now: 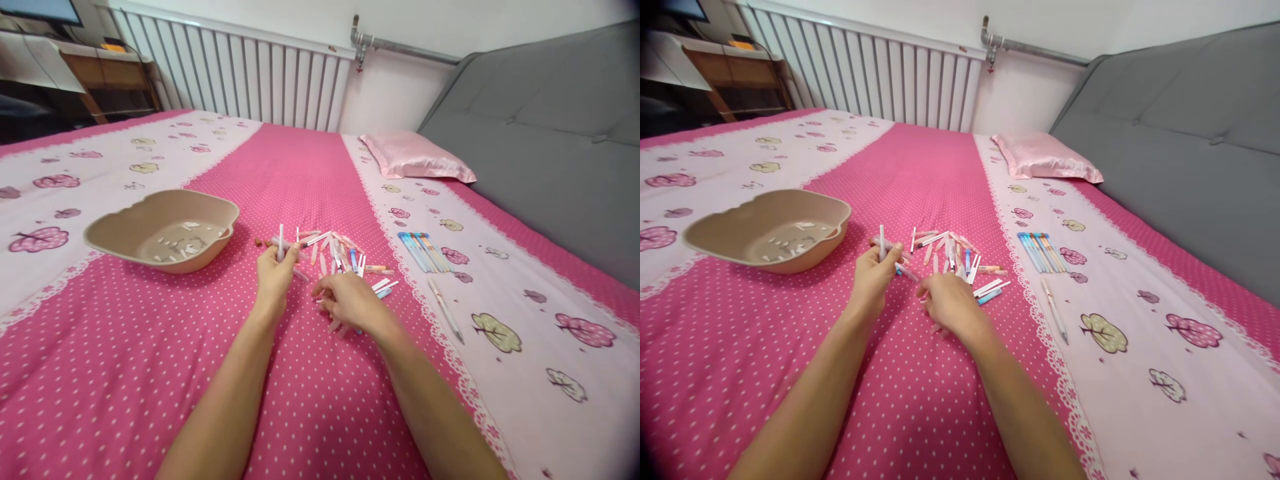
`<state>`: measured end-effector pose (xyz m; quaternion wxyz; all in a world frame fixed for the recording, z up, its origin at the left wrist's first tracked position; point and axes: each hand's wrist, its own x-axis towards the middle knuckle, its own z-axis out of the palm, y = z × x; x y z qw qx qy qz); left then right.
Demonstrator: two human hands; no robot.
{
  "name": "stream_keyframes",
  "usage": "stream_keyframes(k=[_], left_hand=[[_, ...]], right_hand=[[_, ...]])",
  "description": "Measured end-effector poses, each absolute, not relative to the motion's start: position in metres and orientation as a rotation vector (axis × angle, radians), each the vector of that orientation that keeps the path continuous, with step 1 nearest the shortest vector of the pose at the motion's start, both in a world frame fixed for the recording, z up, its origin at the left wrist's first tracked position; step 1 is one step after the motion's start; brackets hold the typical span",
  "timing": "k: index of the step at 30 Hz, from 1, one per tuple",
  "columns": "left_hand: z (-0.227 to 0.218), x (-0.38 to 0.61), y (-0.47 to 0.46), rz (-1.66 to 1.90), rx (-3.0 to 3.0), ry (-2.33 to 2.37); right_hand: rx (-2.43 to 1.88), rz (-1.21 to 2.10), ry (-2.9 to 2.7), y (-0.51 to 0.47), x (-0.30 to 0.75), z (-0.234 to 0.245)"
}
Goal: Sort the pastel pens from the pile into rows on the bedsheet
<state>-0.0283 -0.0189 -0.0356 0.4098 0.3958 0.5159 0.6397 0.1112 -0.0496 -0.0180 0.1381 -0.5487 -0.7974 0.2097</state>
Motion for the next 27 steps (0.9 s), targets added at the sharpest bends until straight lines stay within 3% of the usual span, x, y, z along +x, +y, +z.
stream_keyframes(k=[10, 13, 20, 27], left_hand=[[-0.036, -0.029, -0.018, 1.55, 0.892, 1.105], [-0.033, -0.03, -0.019, 1.501, 0.848, 0.987], [-0.029, -0.032, -0.02, 1.433, 0.771, 0.928], [-0.031, -0.029, -0.019, 1.381, 0.77, 0.927]], right_hand=[[-1.756, 0.365, -2.565, -0.049, 0.095, -0.03], [-1.693, 0.584, -2.394, -0.045, 0.1, -0.031], [-1.207, 1.531, -1.536, -0.03, 0.119, -0.025], [-0.939, 1.678, -0.899, -0.027, 0.116, -0.02]])
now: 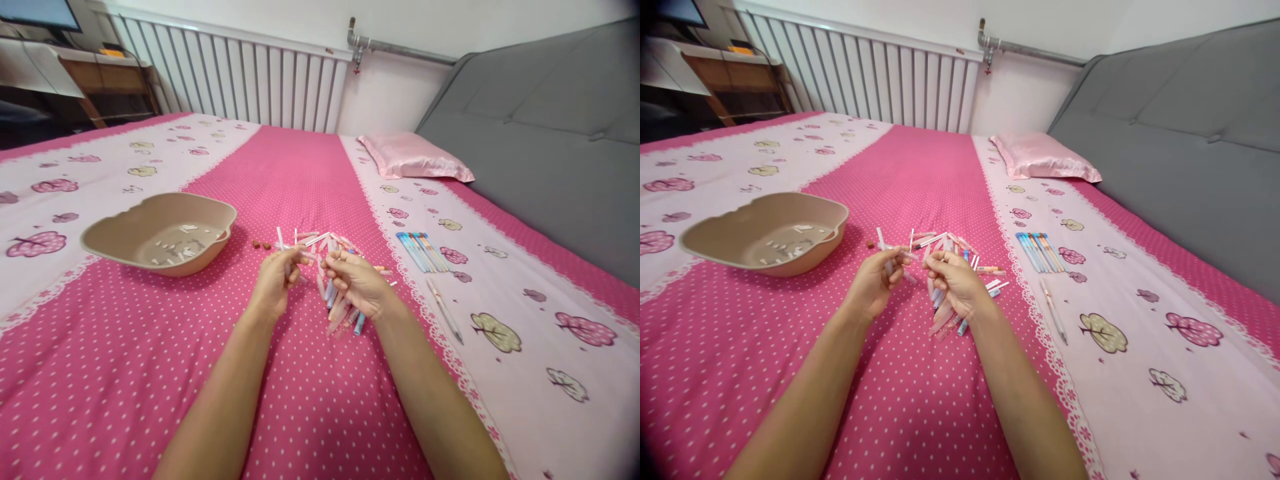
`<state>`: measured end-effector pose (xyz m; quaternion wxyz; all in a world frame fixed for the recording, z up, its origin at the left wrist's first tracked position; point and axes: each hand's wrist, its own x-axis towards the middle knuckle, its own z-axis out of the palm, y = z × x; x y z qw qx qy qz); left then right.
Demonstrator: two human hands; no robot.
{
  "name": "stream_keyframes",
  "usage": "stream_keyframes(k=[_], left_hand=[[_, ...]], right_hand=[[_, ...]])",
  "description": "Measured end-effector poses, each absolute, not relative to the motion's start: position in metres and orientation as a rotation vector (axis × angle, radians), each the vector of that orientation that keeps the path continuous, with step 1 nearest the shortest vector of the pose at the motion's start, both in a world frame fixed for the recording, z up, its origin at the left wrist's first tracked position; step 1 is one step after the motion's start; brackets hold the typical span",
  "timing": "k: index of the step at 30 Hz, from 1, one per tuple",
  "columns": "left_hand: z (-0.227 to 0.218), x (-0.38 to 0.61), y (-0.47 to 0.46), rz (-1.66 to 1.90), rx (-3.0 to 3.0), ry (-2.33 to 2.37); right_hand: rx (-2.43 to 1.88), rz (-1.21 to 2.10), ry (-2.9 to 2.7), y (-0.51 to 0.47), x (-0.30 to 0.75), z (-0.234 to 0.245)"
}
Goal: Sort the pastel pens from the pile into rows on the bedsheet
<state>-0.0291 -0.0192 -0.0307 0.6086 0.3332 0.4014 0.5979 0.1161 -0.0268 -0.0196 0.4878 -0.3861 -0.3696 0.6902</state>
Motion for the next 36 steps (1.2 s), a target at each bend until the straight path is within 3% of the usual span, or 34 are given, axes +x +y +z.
stream_keyframes(k=[18, 36], left_hand=[[-0.032, -0.028, -0.022, 1.373, 0.8, 0.986], [-0.031, -0.021, -0.025, 1.324, 0.832, 1.008]], right_hand=[[-0.85, 1.744, -0.302, -0.022, 0.106, -0.015], [-0.898, 1.623, -0.393, -0.029, 0.099, -0.019]])
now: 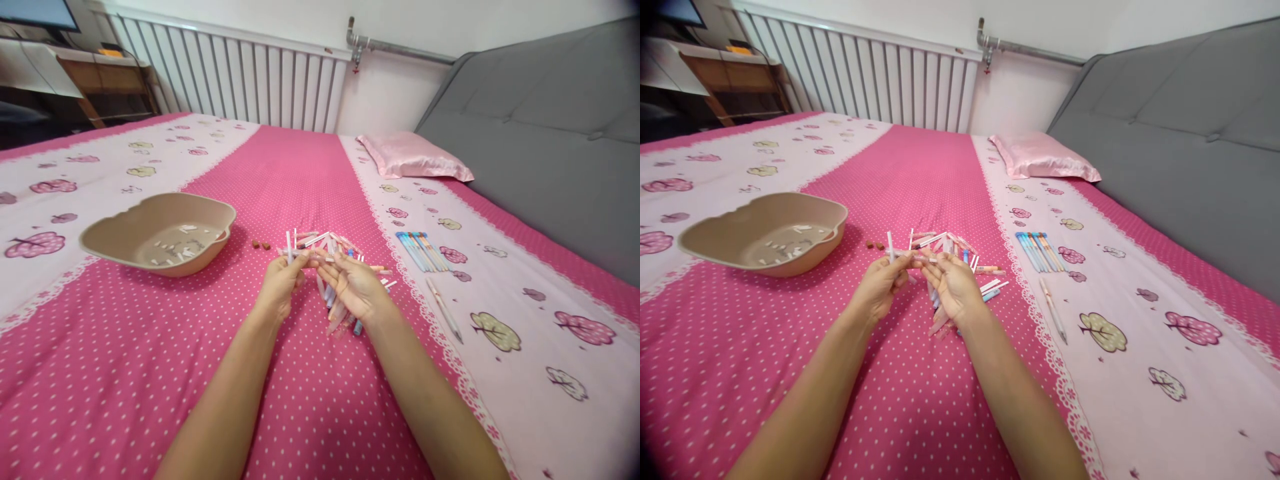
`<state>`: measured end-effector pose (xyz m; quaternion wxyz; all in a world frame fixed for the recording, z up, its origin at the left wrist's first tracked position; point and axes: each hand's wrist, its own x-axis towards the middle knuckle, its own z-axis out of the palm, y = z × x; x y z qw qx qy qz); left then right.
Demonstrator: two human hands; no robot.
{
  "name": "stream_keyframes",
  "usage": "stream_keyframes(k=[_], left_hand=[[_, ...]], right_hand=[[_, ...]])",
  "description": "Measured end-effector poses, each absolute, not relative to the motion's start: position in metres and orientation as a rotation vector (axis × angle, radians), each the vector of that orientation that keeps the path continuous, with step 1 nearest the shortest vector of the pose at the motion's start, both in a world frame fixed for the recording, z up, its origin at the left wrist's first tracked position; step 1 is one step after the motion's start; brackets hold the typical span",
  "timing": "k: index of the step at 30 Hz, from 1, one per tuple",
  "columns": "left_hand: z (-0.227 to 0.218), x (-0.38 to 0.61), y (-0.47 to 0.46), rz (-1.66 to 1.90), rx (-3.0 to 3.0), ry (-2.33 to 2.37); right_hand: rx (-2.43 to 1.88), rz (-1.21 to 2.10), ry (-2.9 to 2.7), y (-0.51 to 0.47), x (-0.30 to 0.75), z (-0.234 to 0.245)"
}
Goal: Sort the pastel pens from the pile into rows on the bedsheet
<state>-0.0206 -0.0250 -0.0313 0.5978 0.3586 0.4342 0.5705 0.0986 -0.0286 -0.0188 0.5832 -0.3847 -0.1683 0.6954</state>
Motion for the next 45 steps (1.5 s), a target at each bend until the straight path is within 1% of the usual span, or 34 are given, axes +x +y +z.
stream_keyframes(k=[12, 17, 20, 23, 26, 30, 37, 45], left_hand=[[-0.033, -0.02, -0.025, 1.313, 0.873, 1.01], [-0.032, -0.016, -0.027, 1.356, 1.108, 1.104], [-0.034, -0.012, -0.027, 1.326, 1.256, 1.082], [-0.04, -0.01, -0.027, 1.29, 1.468, 1.067], [-0.046, -0.01, -0.028, 1.229, 1.68, 1.076], [-0.05, -0.012, -0.028, 1.174, 1.816, 1.172], [-0.045, -0.013, -0.029, 1.164, 1.864, 1.258], [-0.041, -0.013, -0.032, 1.138, 1.893, 1.318]], right_hand=[[-0.906, 1.602, -0.438, -0.027, 0.099, -0.02], [-0.958, 1.3, -0.544, -0.026, 0.113, -0.013], [-0.942, 1.164, -0.743, -0.032, 0.124, -0.003], [-0.891, 1.099, -0.987, -0.043, 0.13, 0.01], [-0.839, 1.126, -1.169, -0.053, 0.129, 0.02], [-0.817, 1.162, -1.292, -0.058, 0.127, 0.024], [-0.853, 1.118, -1.329, -0.058, 0.132, 0.026], [-0.897, 1.165, -1.343, -0.058, 0.134, 0.024]])
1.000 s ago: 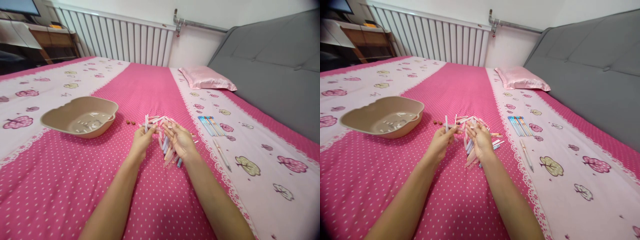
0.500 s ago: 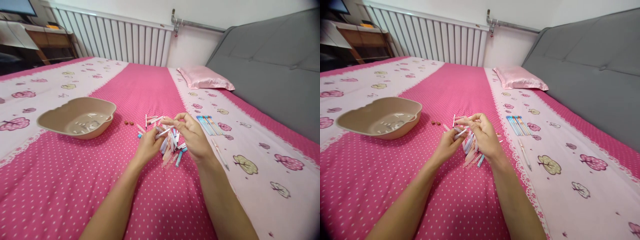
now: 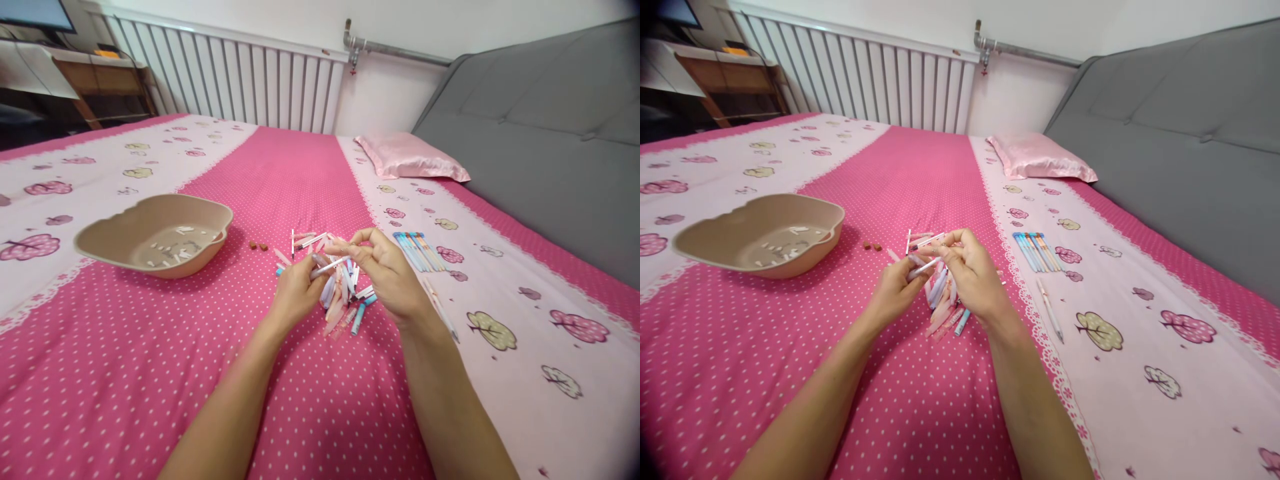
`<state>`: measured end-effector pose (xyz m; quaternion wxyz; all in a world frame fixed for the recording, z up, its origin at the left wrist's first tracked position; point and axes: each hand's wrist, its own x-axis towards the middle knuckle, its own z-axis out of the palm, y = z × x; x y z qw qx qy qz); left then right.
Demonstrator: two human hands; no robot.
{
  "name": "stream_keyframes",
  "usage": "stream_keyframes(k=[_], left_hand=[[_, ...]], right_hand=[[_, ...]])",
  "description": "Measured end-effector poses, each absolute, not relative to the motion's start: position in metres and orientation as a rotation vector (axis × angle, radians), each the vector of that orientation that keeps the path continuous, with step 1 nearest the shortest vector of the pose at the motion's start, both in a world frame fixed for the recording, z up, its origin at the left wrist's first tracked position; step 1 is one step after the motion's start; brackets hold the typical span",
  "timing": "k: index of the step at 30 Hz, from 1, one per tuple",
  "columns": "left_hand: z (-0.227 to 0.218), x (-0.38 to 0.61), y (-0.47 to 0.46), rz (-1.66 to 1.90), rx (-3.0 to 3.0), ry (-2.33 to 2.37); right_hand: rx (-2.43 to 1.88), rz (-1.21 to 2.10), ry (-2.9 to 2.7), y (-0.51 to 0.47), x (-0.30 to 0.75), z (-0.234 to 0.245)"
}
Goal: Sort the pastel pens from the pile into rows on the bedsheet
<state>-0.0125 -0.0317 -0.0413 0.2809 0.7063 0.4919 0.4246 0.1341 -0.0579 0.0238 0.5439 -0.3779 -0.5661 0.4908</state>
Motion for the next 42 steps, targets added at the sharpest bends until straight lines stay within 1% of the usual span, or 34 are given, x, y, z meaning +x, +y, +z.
stream_keyframes(k=[8, 13, 29, 42], left_hand=[[-0.039, -0.013, -0.034, 1.147, 1.936, 1.368], [-0.038, -0.012, -0.035, 1.071, 1.992, 1.389], [-0.038, -0.012, -0.035, 1.029, 2.037, 1.452], [-0.032, -0.012, -0.037, 0.757, 2.172, 1.61]], right_hand=[[-1.015, 1.08, -1.451, -0.057, 0.14, 0.02], [-1.019, 1.105, -1.444, -0.055, 0.144, 0.019], [-1.004, 1.144, -1.399, -0.056, 0.141, 0.021], [-1.089, 1.03, -1.563, -0.052, 0.142, 0.015]])
